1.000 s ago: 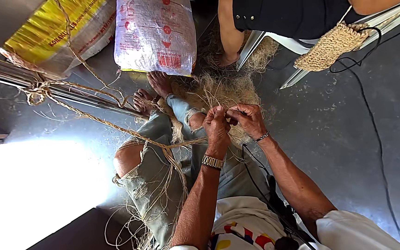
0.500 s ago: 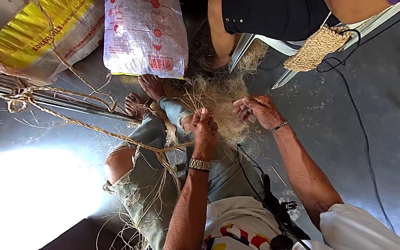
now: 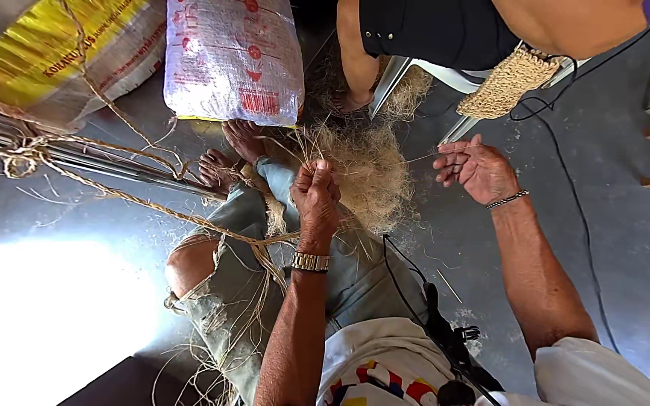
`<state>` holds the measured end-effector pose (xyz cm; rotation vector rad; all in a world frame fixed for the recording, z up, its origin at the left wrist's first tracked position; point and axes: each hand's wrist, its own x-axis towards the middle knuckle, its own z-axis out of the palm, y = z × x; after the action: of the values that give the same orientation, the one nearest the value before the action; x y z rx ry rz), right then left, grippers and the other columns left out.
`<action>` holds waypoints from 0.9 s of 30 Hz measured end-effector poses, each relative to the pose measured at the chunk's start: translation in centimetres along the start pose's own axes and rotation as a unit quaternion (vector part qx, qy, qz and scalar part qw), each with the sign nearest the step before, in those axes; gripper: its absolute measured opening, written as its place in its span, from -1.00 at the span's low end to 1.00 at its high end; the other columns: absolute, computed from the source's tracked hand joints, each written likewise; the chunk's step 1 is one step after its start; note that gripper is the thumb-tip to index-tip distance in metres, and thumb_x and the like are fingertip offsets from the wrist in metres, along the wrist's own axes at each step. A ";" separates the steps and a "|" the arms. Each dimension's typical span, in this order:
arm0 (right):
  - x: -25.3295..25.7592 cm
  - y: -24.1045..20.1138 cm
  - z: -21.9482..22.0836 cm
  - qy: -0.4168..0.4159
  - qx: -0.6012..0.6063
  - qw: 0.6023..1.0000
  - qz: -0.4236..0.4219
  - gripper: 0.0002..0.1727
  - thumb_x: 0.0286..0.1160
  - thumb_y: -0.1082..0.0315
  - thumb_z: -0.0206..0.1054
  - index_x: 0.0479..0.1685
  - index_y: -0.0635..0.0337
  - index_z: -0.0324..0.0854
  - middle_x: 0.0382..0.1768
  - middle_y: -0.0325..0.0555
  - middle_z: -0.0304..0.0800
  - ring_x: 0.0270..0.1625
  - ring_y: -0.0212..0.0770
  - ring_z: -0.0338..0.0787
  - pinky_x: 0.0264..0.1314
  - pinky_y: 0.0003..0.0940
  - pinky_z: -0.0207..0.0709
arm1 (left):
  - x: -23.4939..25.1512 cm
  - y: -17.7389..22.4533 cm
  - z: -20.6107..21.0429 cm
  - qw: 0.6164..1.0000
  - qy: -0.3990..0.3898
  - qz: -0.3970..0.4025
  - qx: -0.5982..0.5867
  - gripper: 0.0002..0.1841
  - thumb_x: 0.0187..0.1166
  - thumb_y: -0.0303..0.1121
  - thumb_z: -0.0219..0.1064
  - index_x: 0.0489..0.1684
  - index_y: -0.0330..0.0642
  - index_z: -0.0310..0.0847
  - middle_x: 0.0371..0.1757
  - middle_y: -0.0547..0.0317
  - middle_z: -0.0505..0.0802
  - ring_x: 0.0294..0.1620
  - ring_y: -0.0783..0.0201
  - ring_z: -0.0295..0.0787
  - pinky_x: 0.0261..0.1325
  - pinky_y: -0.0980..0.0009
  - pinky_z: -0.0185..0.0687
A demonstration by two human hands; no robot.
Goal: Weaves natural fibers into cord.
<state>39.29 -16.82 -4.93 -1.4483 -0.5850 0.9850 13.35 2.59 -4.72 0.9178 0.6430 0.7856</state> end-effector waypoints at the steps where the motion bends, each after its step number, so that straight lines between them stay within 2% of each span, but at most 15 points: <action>1: -0.2 0.4 0.1 0.008 -0.006 1.000 0.006 -0.26 0.83 -0.19 -0.37 0.32 0.12 0.62 -0.12 -0.13 0.93 -0.28 -0.25 0.90 -0.25 -0.35 0.79 | 0.0 0.9 0.2 1.000 -0.019 0.015 0.020 -0.82 0.81 -0.29 0.13 -0.24 0.04 0.60 -0.74 0.40 0.39 -0.87 0.55 0.10 -0.81 0.67 0.09; 3: -0.4 1.0 0.5 0.037 -0.077 0.996 0.027 -0.41 0.83 -0.08 -0.19 0.47 0.07 0.54 -0.04 -0.14 0.92 -0.24 -0.24 0.89 -0.26 -0.33 0.78 | 0.0 2.7 0.5 0.995 -0.063 0.046 0.056 -0.84 0.81 -0.27 0.13 -0.19 0.03 0.59 -0.76 0.34 0.37 -0.91 0.51 0.04 -0.87 0.64 0.04; 4: -0.3 1.4 0.7 0.054 -0.141 0.988 0.037 -0.51 0.82 0.08 -0.04 0.55 0.08 0.48 0.06 -0.08 0.88 -0.14 -0.17 0.88 -0.20 -0.24 0.77 | 0.0 3.4 0.6 0.992 -0.081 0.063 0.068 -0.85 0.81 -0.28 0.14 -0.17 0.01 0.59 -0.75 0.31 0.38 -0.92 0.49 0.02 -0.89 0.64 0.01; 6: 0.0 2.3 1.2 0.072 -0.264 0.961 0.028 -0.43 0.64 0.35 0.30 0.66 0.14 0.40 0.30 0.14 0.76 0.10 0.07 0.84 0.01 0.03 0.74 | 0.3 4.9 1.3 0.987 -0.104 0.085 0.085 -0.85 0.80 -0.32 0.14 -0.22 -0.01 0.56 -0.72 0.29 0.42 -0.91 0.49 0.01 -0.89 0.65 -0.04; 7: 0.3 2.5 1.8 0.067 -0.297 0.953 0.013 -0.33 0.54 0.36 0.41 0.69 0.16 0.37 0.40 0.20 0.69 0.23 0.13 0.81 0.18 0.09 0.72 | 0.6 5.6 1.8 0.985 -0.108 0.094 0.093 -0.85 0.79 -0.35 0.14 -0.23 -0.01 0.56 -0.68 0.31 0.47 -0.90 0.51 0.04 -0.88 0.66 -0.02; 9: 1.3 2.5 3.9 0.044 -0.307 0.950 -0.034 -0.19 0.40 0.27 0.52 0.73 0.15 0.33 0.52 0.17 0.61 0.41 0.07 0.72 0.38 0.02 0.65 | 1.5 6.7 3.0 0.982 -0.113 0.110 0.109 -0.85 0.77 -0.39 0.15 -0.24 0.00 0.58 -0.62 0.37 0.56 -0.85 0.55 0.13 -0.84 0.68 0.05; 12: 4.1 2.1 8.7 -0.002 -0.286 0.953 -0.101 0.00 0.21 0.19 0.68 0.78 0.16 0.30 0.64 0.14 0.47 0.57 0.05 0.60 0.41 0.03 0.65 | 1.6 8.2 4.3 0.976 -0.147 0.115 0.115 -0.86 0.79 -0.41 0.11 -0.20 -0.03 0.54 -0.51 0.33 0.68 -0.85 0.56 0.14 -0.84 0.69 0.05; 15: 7.6 3.5 13.3 -0.045 -0.285 0.943 -0.163 -0.08 0.18 0.18 0.68 0.69 0.17 0.43 0.60 0.12 0.52 0.61 0.03 0.53 0.55 0.04 0.53 | 0.3 10.1 5.1 0.967 -0.194 0.115 0.120 -0.83 0.84 -0.39 0.05 -0.23 -0.08 0.46 -0.60 0.23 0.59 -0.88 0.51 0.05 -0.87 0.67 -0.07; 17: 9.6 4.4 15.5 -0.056 -0.314 0.936 -0.151 -0.33 0.30 0.24 0.63 0.48 0.24 0.62 0.48 0.17 0.65 0.59 0.11 0.56 0.69 0.09 0.35 | -0.7 11.6 5.7 0.960 -0.223 0.125 0.113 -0.84 0.85 -0.40 0.04 -0.20 -0.09 0.45 -0.63 0.24 0.50 -0.87 0.49 0.05 -0.86 0.68 -0.07; 19: 11.2 5.5 16.6 -0.068 -0.368 0.920 -0.117 -0.65 0.47 0.29 0.51 0.14 0.34 0.79 0.21 0.26 0.81 0.39 0.19 0.71 0.59 0.14 0.42 | -1.5 13.8 6.5 0.957 -0.232 0.139 0.109 -0.85 0.84 -0.41 0.05 -0.19 -0.08 0.44 -0.60 0.26 0.49 -0.83 0.48 0.10 -0.83 0.67 0.01; 20: 11.9 6.4 16.6 -0.076 -0.395 0.910 -0.099 -0.71 0.56 0.29 0.44 0.05 0.35 0.81 0.11 0.26 0.84 0.31 0.19 0.76 0.54 0.14 0.46 | -1.8 15.1 6.6 0.957 -0.228 0.147 0.106 -0.85 0.83 -0.43 0.05 -0.21 -0.08 0.44 -0.59 0.27 0.50 -0.80 0.48 0.15 -0.80 0.67 0.08; 21: 12.4 7.2 16.4 -0.080 -0.410 0.906 -0.073 -0.70 0.62 0.28 0.37 0.08 0.36 0.80 0.13 0.27 0.83 0.33 0.20 0.75 0.57 0.14 0.44 | -2.2 16.4 6.2 0.958 -0.221 0.155 0.102 -0.85 0.82 -0.43 0.06 -0.22 -0.07 0.44 -0.59 0.29 0.50 -0.78 0.48 0.19 -0.76 0.68 0.14; 25: 12.9 9.9 13.5 -0.041 -0.406 0.913 -0.015 -0.68 0.64 0.26 0.36 0.07 0.40 0.78 0.09 0.31 0.83 0.28 0.23 0.78 0.50 0.21 0.49 | -3.0 22.0 -2.7 0.969 -0.175 0.157 0.081 -0.82 0.77 -0.45 -0.02 -0.19 -0.04 0.49 -0.43 0.40 0.55 -0.53 0.53 0.42 -0.43 0.68 0.39; 26: 12.7 10.3 12.6 -0.028 -0.405 0.914 -0.002 -0.66 0.64 0.25 0.38 0.08 0.40 0.77 0.10 0.32 0.83 0.28 0.24 0.77 0.50 0.22 0.48 | -4.4 23.2 -5.4 0.971 -0.110 0.169 0.125 -0.77 0.80 -0.44 -0.07 -0.20 -0.04 0.51 -0.41 0.43 0.59 -0.45 0.59 0.47 -0.31 0.73 0.42; 27: 12.5 10.6 11.6 -0.017 -0.407 0.913 0.014 -0.63 0.64 0.23 0.38 0.15 0.41 0.76 0.15 0.33 0.81 0.33 0.25 0.75 0.54 0.22 0.46 | -6.4 23.8 -7.7 0.958 0.013 0.205 0.200 -0.70 0.77 -0.51 -0.05 -0.36 -0.10 0.54 -0.49 0.43 0.62 -0.48 0.63 0.51 -0.30 0.77 0.44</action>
<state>33.86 -1.77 -16.99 -2.1740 -1.0840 0.8147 -3.52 9.74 13.49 1.4443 0.6548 1.0578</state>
